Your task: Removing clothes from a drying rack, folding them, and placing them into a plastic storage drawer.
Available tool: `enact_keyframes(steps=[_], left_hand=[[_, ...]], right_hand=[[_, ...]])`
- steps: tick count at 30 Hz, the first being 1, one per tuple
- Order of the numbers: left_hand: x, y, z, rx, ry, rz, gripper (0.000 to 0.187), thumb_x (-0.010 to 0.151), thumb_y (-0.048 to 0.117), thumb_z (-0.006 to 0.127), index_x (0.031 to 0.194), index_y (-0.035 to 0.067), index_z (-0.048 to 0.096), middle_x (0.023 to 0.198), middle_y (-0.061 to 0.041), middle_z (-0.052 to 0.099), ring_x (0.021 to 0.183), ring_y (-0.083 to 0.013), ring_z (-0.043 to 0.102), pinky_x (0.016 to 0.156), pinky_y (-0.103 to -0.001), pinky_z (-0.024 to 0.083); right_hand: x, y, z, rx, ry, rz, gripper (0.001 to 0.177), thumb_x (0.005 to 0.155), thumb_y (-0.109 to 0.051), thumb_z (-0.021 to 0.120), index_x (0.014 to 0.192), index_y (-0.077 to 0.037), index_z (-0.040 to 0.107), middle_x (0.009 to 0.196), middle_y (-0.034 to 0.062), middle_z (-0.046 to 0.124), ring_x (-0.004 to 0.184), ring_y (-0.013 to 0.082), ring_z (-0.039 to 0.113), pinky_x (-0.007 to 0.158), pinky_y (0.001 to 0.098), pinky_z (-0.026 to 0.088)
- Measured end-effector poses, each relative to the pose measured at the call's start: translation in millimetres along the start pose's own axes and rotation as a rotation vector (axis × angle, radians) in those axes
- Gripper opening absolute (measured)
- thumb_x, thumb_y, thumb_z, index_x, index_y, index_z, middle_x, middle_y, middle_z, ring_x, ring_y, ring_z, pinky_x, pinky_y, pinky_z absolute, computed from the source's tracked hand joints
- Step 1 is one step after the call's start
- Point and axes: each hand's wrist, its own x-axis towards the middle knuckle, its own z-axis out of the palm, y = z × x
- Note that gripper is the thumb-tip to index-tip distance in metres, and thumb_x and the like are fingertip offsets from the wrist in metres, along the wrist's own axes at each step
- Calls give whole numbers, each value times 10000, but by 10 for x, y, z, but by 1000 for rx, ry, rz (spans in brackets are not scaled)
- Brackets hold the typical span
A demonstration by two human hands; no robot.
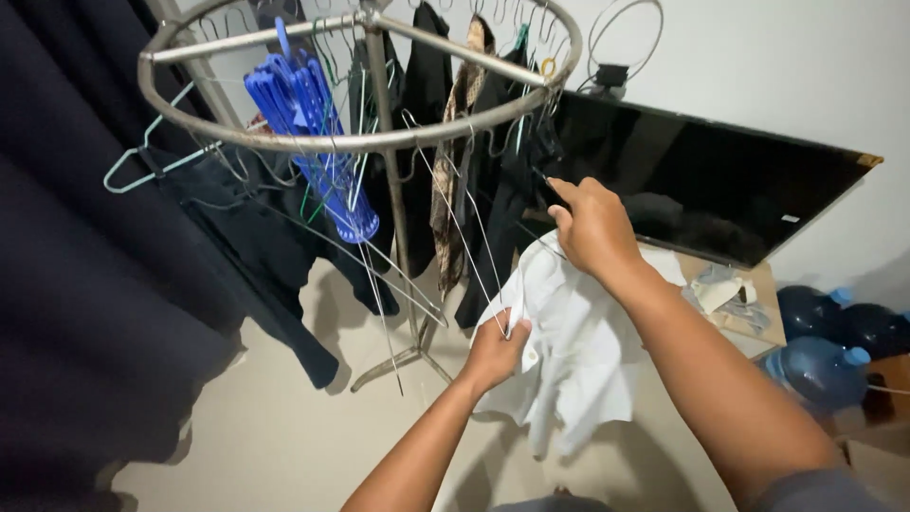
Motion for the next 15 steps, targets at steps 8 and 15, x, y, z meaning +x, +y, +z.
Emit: enact_keyframes(steps=[8, 15], left_hand=[[122, -679, 169, 57, 34, -39, 437, 1155, 356, 608, 1381, 47, 819, 1265, -241, 848, 1265, -356, 771, 1156, -536, 578], [76, -542, 391, 99, 84, -174, 607, 1094, 332, 626, 1503, -105, 726, 1510, -356, 725, 1537, -477, 606, 1353, -591, 409]], right_hand=[[-800, 522, 677, 373, 54, 71, 254, 1014, -238, 907, 1237, -123, 860, 965, 162, 773, 934, 393, 792, 834, 441, 628], [-1913, 1144, 1169, 401, -3, 154, 302, 958, -140, 887, 819, -20, 647, 913, 224, 705, 887, 507, 751, 804, 551, 606]])
